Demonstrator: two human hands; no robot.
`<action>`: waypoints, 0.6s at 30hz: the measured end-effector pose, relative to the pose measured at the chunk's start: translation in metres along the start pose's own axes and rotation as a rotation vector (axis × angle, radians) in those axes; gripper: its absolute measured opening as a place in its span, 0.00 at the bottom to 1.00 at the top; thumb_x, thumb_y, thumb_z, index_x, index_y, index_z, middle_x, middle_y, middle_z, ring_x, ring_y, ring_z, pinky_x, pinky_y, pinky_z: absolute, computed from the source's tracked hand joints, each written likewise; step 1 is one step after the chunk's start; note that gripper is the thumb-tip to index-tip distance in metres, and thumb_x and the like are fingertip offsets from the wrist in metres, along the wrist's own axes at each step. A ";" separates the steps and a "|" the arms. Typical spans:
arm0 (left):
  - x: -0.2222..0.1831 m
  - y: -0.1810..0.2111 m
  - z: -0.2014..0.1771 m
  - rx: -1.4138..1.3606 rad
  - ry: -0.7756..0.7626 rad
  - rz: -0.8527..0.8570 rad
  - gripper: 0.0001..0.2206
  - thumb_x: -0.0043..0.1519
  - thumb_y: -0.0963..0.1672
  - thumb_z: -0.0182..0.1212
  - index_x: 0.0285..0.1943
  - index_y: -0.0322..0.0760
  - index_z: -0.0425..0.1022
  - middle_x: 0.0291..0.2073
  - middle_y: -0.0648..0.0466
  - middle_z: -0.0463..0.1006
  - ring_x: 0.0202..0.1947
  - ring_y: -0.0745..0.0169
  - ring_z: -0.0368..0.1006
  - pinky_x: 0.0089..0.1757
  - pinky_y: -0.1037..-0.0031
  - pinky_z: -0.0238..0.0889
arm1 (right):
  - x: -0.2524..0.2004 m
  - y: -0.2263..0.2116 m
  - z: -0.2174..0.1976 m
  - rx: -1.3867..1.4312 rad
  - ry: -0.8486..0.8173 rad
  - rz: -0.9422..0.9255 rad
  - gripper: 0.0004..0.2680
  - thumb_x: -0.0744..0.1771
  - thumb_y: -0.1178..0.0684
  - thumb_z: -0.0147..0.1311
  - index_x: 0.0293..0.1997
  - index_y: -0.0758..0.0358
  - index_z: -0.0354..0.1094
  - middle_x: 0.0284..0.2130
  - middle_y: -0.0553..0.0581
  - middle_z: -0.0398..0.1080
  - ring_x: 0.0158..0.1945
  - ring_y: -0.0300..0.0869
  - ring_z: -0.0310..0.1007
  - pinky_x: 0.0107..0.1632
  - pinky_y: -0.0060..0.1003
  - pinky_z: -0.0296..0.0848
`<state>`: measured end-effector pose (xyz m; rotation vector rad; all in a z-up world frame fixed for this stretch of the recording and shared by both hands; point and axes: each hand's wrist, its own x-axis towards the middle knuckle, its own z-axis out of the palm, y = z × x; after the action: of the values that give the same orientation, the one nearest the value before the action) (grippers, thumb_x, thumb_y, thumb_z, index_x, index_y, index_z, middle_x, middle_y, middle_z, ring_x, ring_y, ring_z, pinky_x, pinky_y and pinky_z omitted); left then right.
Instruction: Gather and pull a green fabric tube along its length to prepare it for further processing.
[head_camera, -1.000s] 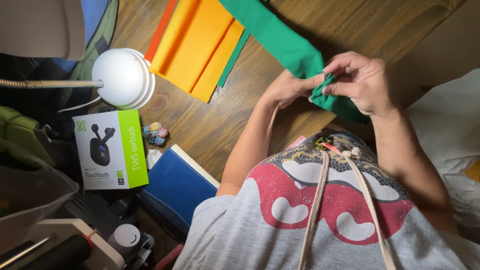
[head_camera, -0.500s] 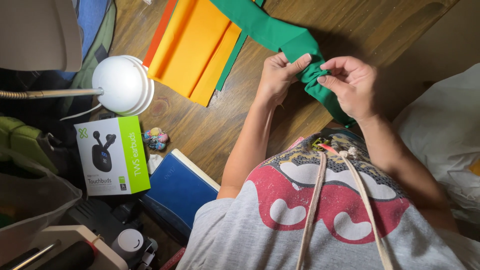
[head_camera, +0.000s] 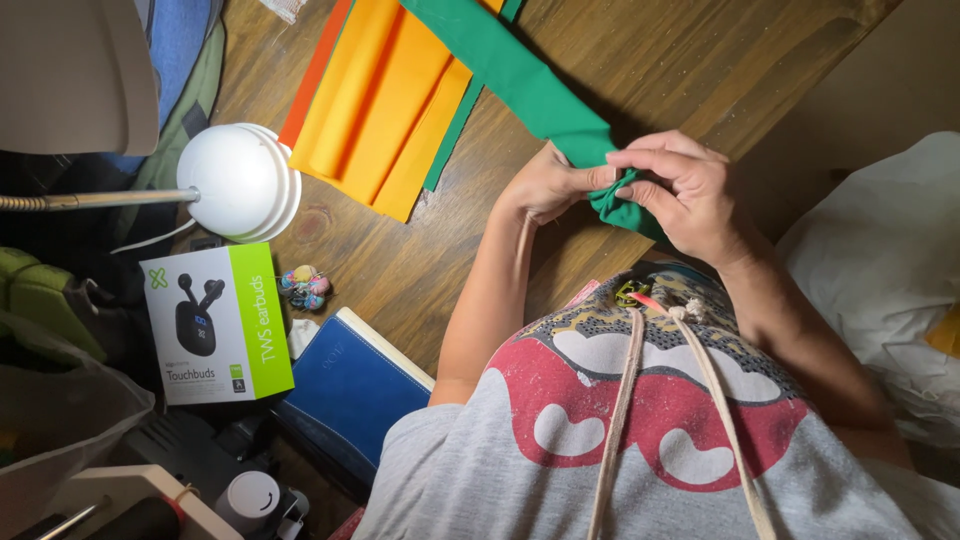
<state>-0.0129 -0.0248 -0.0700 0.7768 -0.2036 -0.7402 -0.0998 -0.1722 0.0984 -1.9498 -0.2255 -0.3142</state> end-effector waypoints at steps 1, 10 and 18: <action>0.000 0.006 0.003 0.001 -0.004 -0.001 0.16 0.51 0.36 0.80 0.47 0.33 0.82 0.38 0.50 0.86 0.38 0.59 0.83 0.38 0.65 0.80 | -0.002 0.002 -0.001 -0.002 0.004 0.000 0.07 0.67 0.62 0.66 0.49 0.69 0.79 0.42 0.61 0.73 0.43 0.47 0.76 0.44 0.40 0.77; -0.006 0.056 0.025 0.146 0.090 0.001 0.07 0.56 0.41 0.75 0.35 0.30 0.80 0.24 0.52 0.82 0.27 0.66 0.81 0.34 0.71 0.79 | -0.011 -0.003 0.001 -0.097 0.019 -0.041 0.03 0.67 0.61 0.67 0.43 0.66 0.80 0.38 0.59 0.70 0.33 0.42 0.69 0.37 0.35 0.71; -0.010 0.062 0.066 0.171 0.133 0.048 0.08 0.51 0.40 0.77 0.26 0.36 0.79 0.13 0.61 0.75 0.16 0.80 0.71 0.25 0.85 0.71 | -0.016 0.009 0.009 -0.068 0.157 -0.050 0.06 0.68 0.62 0.67 0.49 0.68 0.80 0.42 0.58 0.65 0.34 0.40 0.70 0.37 0.31 0.73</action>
<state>-0.0153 -0.0258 0.0216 0.9768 -0.1662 -0.6290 -0.1108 -0.1677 0.0822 -1.9777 -0.1627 -0.5118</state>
